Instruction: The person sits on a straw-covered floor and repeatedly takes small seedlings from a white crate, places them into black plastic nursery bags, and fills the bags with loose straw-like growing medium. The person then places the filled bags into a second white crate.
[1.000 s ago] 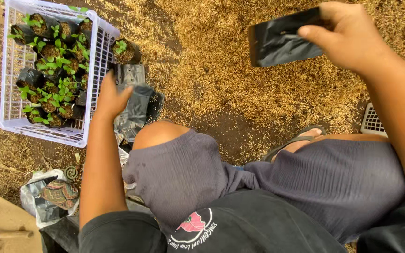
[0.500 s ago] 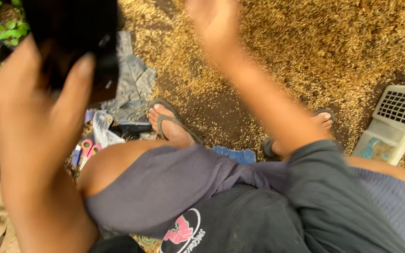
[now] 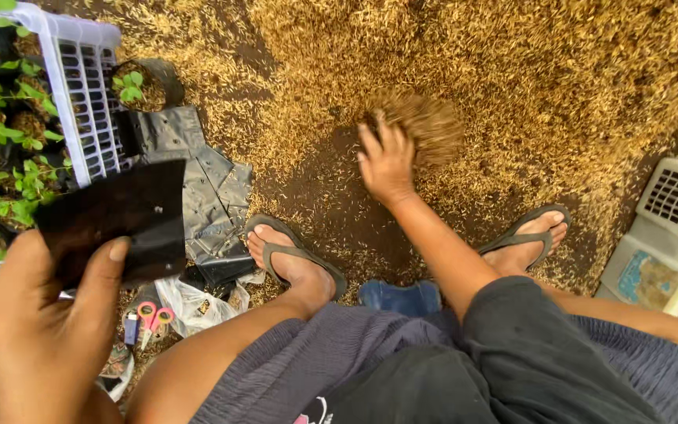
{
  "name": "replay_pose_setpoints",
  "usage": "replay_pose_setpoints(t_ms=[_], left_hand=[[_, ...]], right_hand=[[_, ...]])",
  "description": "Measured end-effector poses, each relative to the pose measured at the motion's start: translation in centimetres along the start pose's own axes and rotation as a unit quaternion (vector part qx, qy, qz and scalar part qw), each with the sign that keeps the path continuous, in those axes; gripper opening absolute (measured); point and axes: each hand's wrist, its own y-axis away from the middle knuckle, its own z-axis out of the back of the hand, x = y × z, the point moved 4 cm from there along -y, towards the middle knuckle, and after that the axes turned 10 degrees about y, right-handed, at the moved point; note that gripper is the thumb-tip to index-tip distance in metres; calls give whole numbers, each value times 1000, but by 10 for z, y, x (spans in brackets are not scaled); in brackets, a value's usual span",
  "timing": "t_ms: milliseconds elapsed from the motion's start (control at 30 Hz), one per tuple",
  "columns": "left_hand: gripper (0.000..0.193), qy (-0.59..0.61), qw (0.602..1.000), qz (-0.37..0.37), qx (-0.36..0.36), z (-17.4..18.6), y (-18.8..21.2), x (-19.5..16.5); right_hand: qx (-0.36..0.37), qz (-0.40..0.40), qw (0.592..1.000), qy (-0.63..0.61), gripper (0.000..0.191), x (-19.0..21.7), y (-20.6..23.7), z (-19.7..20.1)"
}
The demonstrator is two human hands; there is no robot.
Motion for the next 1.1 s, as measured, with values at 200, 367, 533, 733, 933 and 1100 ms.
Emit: replay_pose_setpoints(t_ms=[200, 367, 533, 733, 933, 1100], left_hand=[[18, -45, 998, 39, 2, -12, -14, -14], [15, -126, 991, -19, 40, -19, -28, -38], [9, -81, 980, -174, 43, -33, -24, -68], [26, -138, 948, -285, 33, -81, -41, -110], [22, -58, 928, -367, 24, -149, -58, -205], [22, -10, 902, -428, 58, -179, -51, -269]], right_hand=[[-57, 285, 949, -119, 65, 163, -52, -21], [-31, 300, 953, -8, 57, 73, -84, -40], [105, 489, 806, 316, 57, -69, -50, 45], [42, 340, 908, 240, 66, -124, -87, 219], [54, 170, 898, -403, 87, -127, -81, 356], [-10, 1, 893, -450, 32, -166, -49, 411]])
